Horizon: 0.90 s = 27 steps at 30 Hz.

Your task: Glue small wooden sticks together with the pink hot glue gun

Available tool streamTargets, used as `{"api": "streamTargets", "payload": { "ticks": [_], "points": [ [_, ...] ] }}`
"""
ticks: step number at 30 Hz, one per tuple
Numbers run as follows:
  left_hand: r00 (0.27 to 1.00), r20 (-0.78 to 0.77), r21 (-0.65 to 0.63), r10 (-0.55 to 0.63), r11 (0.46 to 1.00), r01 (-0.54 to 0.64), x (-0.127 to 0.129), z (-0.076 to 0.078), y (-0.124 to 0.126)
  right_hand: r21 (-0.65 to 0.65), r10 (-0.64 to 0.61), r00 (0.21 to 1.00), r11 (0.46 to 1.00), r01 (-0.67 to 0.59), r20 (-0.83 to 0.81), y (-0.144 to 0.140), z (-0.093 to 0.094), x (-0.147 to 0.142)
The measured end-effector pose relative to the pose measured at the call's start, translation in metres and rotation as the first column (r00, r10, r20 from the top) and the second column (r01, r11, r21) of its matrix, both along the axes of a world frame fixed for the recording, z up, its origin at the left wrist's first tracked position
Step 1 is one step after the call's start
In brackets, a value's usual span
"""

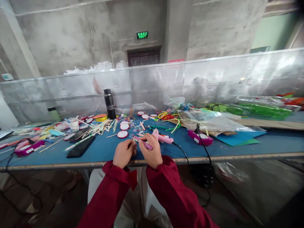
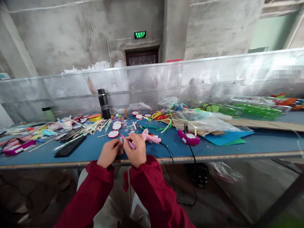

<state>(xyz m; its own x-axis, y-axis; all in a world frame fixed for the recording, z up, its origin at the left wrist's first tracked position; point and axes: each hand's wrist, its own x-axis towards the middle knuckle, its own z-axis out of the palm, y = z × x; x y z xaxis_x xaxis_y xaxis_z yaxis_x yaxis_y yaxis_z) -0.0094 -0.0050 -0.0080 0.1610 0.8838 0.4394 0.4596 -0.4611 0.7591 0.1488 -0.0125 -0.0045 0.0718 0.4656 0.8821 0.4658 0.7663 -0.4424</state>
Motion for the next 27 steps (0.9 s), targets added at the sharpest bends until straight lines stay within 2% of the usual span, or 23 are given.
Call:
{"api": "streamTargets", "payload": {
  "ticks": [6,12,19,27],
  "points": [
    [0.999,0.045,-0.037,-0.008,0.999,0.01,0.0011,0.0023,-0.003,-0.014,-0.01,1.0,1.0,0.01,0.014,-0.0014,0.0008,0.0004],
    [0.999,0.03,-0.03,-0.029,0.999,0.03,0.0017,0.0055,-0.0047,-0.029,-0.003,1.0,1.0,0.003,-0.004,-0.0026,0.0014,-0.0001],
    [1.0,-0.018,-0.017,0.016,1.0,-0.017,0.0003,0.0048,-0.0027,-0.025,0.01,1.0,1.0,-0.01,0.006,-0.0011,0.0008,0.0],
    [1.0,-0.026,0.011,0.014,1.0,-0.014,0.0006,0.005,-0.0037,-0.032,0.043,0.999,0.999,-0.044,-0.022,0.0025,-0.0016,0.0009]
  ]
}}
